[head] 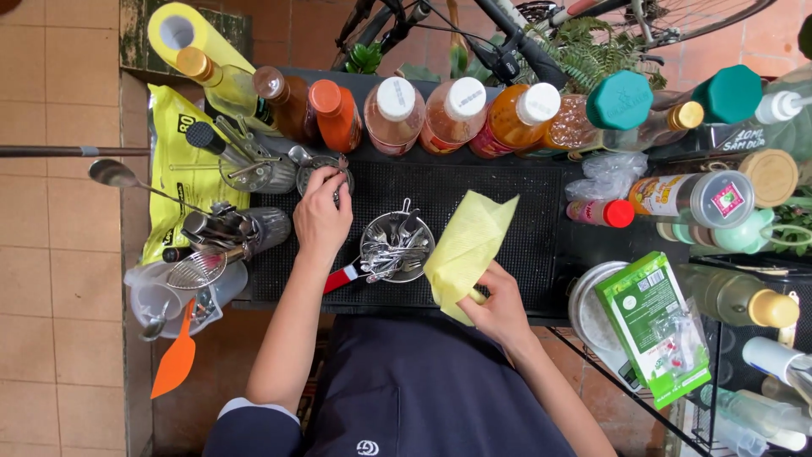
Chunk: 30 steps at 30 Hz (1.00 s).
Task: Drying and wiping a metal fork and a glass cup using a yellow cloth on a counter.
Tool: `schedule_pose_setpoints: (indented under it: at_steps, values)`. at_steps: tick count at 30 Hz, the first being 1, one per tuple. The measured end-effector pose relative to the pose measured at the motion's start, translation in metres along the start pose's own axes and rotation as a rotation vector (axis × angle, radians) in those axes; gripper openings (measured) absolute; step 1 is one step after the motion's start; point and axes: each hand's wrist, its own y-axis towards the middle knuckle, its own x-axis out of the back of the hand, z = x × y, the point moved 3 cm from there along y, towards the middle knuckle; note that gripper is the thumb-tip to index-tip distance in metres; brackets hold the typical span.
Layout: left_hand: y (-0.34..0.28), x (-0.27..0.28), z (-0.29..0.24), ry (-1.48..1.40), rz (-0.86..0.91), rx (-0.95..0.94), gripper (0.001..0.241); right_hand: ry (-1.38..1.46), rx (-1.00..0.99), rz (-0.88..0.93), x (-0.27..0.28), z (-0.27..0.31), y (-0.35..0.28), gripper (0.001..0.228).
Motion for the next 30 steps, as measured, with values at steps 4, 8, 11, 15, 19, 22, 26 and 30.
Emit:
schedule_pose_setpoints:
  at_steps: [4,8,11,15,19,22,26,30]
  values:
    - [-0.007,0.026,-0.023,-0.11,-0.102,-0.08,0.02,0.106,-0.206,-0.1,0.0,-0.021,-0.003,0.032]
    - [-0.024,0.059,-0.045,-0.258,-0.181,-0.122,0.019,0.145,-0.152,-0.173,0.0,-0.007,0.007,0.045]
    - [-0.049,0.08,-0.068,-0.28,-0.203,-0.28,0.017,0.146,-0.036,-0.099,-0.006,0.003,0.011,0.052]
    - [-0.081,0.086,-0.092,-0.41,-0.078,-0.338,0.016,0.787,-0.29,-0.026,-0.021,-0.035,-0.005,0.061]
    - [-0.1,0.078,-0.094,-0.673,0.205,-0.177,0.014,1.036,-0.097,-0.079,-0.016,0.034,0.003,0.082]
    - [-0.111,0.072,-0.088,-0.809,0.283,-0.167,0.013,1.005,0.015,-0.106,-0.016,0.075,0.012,0.094]
    - [-0.124,0.081,-0.082,-0.924,0.283,-0.238,0.011,0.915,0.032,-0.069,-0.034,0.051,-0.002,0.093]
    - [-0.132,0.095,-0.079,-0.84,0.28,-0.263,0.011,0.771,0.062,-0.101,-0.052,0.052,-0.004,0.094]
